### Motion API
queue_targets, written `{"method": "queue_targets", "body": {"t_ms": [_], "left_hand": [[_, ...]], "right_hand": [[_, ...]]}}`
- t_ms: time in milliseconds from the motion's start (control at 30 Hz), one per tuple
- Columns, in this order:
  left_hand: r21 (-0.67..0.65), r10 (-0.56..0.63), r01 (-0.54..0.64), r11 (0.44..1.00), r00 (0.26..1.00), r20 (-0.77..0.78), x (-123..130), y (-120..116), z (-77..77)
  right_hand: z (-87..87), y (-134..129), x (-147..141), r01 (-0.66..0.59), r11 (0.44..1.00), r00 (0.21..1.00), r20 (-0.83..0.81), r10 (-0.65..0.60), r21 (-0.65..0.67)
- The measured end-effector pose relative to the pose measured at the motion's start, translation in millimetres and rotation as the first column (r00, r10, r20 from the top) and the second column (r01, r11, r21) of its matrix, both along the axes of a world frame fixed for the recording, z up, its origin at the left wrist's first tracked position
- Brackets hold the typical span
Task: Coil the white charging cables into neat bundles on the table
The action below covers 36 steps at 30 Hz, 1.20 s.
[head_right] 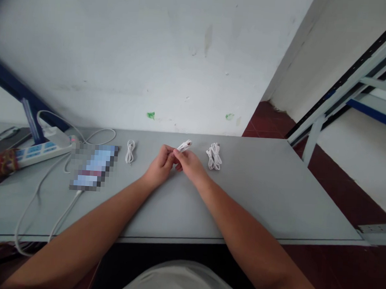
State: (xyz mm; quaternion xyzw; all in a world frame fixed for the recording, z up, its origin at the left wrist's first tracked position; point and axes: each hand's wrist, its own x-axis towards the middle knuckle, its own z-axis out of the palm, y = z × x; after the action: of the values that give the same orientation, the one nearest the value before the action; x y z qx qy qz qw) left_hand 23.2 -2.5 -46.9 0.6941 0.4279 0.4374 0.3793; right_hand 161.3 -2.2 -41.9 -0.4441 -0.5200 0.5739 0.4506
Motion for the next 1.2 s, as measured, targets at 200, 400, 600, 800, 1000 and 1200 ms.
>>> {"method": "queue_targets", "body": {"t_ms": [200, 400, 600, 800, 1000, 1200], "left_hand": [[0.062, -0.073, 0.077, 0.995, 0.996, -0.058, 1, -2, 2.9], [0.065, -0.073, 0.082, 0.995, 0.989, -0.128, -2, 0, 3.6], [0.043, -0.068, 0.075, 0.996, 0.986, -0.153, -2, 1, 3.2], [0.034, -0.085, 0.091, 0.995, 0.984, -0.156, -3, 1, 5.0], [0.015, -0.109, 0.112, 0.994, 0.984, -0.138, -3, 2, 5.9], [-0.056, -0.114, 0.11, 0.992, 0.991, -0.075, -4, 1, 0.2]], "right_hand": [[-1.3, -1, 3, 0.111, 0.985, 0.986, 0.108, -0.125, 0.129], [-1.2, 0, 5, 0.096, 0.988, 0.986, 0.126, -0.112, 0.123], [0.9, 0, 9, 0.097, 0.987, 0.979, 0.167, -0.117, 0.124], [7.5, -3, 11, 0.083, 0.987, 0.956, 0.269, -0.117, 0.136], [8.7, -2, 14, 0.058, 0.984, 0.923, 0.368, -0.117, 0.167], [12.9, -3, 18, 0.019, 0.969, 0.854, 0.5, -0.143, 0.245]]}}
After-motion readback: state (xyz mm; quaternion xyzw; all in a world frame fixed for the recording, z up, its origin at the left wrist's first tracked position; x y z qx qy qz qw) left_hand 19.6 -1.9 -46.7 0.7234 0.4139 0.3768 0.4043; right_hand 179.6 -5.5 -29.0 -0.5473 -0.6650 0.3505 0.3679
